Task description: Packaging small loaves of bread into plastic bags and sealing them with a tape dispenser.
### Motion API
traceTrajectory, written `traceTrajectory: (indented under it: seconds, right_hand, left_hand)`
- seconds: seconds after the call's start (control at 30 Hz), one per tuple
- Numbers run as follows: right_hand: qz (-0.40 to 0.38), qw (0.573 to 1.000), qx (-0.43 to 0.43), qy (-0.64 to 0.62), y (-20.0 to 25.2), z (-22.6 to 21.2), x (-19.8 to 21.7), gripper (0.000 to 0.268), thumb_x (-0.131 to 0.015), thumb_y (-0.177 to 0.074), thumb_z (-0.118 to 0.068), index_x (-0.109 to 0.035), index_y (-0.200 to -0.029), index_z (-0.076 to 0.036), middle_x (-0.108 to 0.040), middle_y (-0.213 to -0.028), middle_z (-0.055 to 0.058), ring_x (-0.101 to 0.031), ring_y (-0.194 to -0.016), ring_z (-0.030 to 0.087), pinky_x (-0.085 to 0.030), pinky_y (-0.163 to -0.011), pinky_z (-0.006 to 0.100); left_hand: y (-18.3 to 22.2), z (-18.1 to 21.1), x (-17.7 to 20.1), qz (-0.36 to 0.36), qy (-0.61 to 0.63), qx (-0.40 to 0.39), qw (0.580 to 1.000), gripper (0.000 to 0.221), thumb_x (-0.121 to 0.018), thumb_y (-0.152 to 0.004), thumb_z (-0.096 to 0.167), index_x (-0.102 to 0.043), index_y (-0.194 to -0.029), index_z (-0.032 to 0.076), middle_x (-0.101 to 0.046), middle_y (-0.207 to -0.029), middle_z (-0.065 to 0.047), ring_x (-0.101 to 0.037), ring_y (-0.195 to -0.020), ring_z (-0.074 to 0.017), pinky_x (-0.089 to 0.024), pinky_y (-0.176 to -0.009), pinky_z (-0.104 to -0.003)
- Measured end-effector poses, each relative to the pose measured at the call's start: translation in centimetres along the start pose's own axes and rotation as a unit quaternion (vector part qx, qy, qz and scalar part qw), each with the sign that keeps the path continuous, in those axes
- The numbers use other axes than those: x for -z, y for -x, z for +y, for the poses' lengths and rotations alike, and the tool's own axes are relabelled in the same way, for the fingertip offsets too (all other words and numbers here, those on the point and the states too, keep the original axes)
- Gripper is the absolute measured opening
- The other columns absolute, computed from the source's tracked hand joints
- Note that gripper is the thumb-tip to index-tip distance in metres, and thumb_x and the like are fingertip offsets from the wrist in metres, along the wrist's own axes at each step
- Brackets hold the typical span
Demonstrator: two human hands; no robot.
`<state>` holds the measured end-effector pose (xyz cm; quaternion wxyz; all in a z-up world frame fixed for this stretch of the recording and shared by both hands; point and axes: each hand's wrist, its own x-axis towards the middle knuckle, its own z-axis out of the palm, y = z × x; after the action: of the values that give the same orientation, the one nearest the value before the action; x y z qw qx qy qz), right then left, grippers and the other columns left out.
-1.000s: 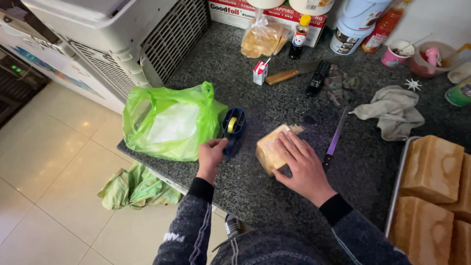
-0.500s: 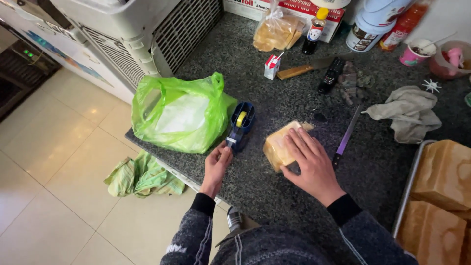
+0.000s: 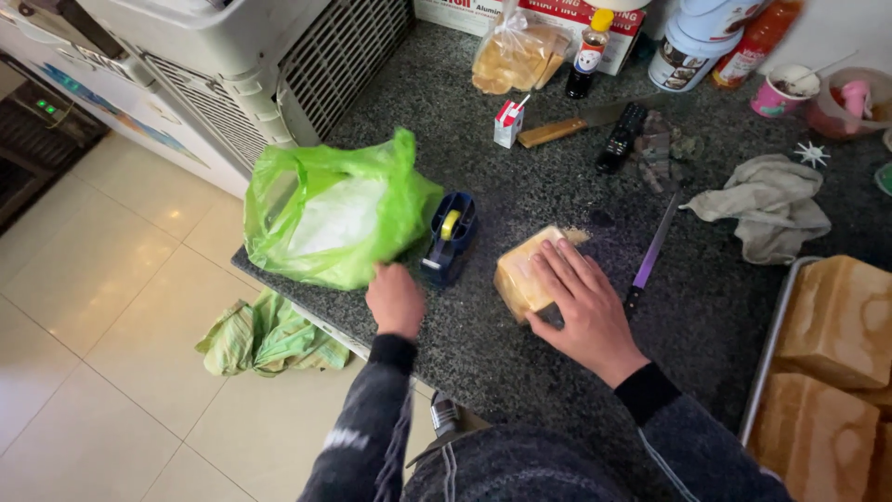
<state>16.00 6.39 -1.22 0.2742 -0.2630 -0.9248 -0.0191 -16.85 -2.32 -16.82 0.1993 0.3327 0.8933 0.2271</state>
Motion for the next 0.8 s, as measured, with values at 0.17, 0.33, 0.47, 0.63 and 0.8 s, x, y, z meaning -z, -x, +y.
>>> traceTrajectory:
  seconds: [0.17,0.33,0.47,0.63,0.8]
  right_hand:
    - [0.003,0.999,0.023,0.028,-0.1,0.4,-0.2,0.09,-0.086,-0.083,-0.05,-0.064,-0.163,-0.014,-0.057,-0.175,0.012,-0.048,-0.166,0.033,-0.048,-0.125,0.053]
    - [0.0,1.0,-0.006,-0.001,-0.2,-0.2,-0.1,0.089,-0.087,-0.084,-0.046,-0.064,-0.163,-0.015,-0.057,-0.176,0.01,-0.046,-0.167,0.033,-0.047,-0.126,0.056]
    - [-0.011,0.999,-0.012,-0.041,-0.3,-0.5,0.2,0.084,-0.083,-0.092,-0.043,-0.062,-0.167,-0.014,-0.054,-0.178,0.011,-0.042,-0.169,0.034,-0.045,-0.126,0.058]
    - [0.008,1.0,-0.001,0.0,-0.3,-0.4,-0.2,0.084,-0.085,-0.086,-0.046,-0.066,-0.161,-0.013,-0.055,-0.177,0.01,-0.045,-0.167,0.032,-0.046,-0.126,0.056]
    - [0.016,1.0,-0.002,0.013,-0.1,-0.4,-0.5,0.086,-0.084,-0.083,-0.049,-0.066,-0.161,-0.015,-0.058,-0.175,0.008,-0.049,-0.165,0.031,-0.048,-0.125,0.055]
  left_hand:
    - [3.4,3.7,3.7,0.055,-0.242,-0.078,0.966,0.022,-0.07,-0.099,0.018,-0.086,-0.085,0.018,-0.081,-0.084,-0.005,-0.087,-0.083,-0.0372,-0.07,-0.071,-0.05]
    - [9.2,10.9,8.3,-0.1,0.11,-0.084,0.985,0.028,-0.076,-0.102,0.04,-0.086,-0.099,0.015,-0.084,-0.081,-0.014,-0.083,-0.075,-0.0397,-0.067,-0.07,-0.052]
    - [12.4,17.1,10.6,-0.296,0.437,0.0,0.85,0.031,-0.073,-0.11,0.026,-0.077,-0.109,-0.004,-0.083,-0.092,-0.021,-0.085,-0.075,-0.0268,-0.073,-0.069,-0.039]
    - [11.4,18.1,8.9,-0.308,0.421,-0.015,0.853,0.037,-0.078,-0.109,0.03,-0.077,-0.102,-0.006,-0.082,-0.086,-0.025,-0.085,-0.071,-0.03,-0.072,-0.062,-0.038]
    - [10.9,17.8,8.0,-0.302,0.409,0.001,0.861,0.041,-0.081,-0.106,0.03,-0.077,-0.095,-0.009,-0.08,-0.077,-0.025,-0.084,-0.064,-0.0301,-0.072,-0.055,-0.037]
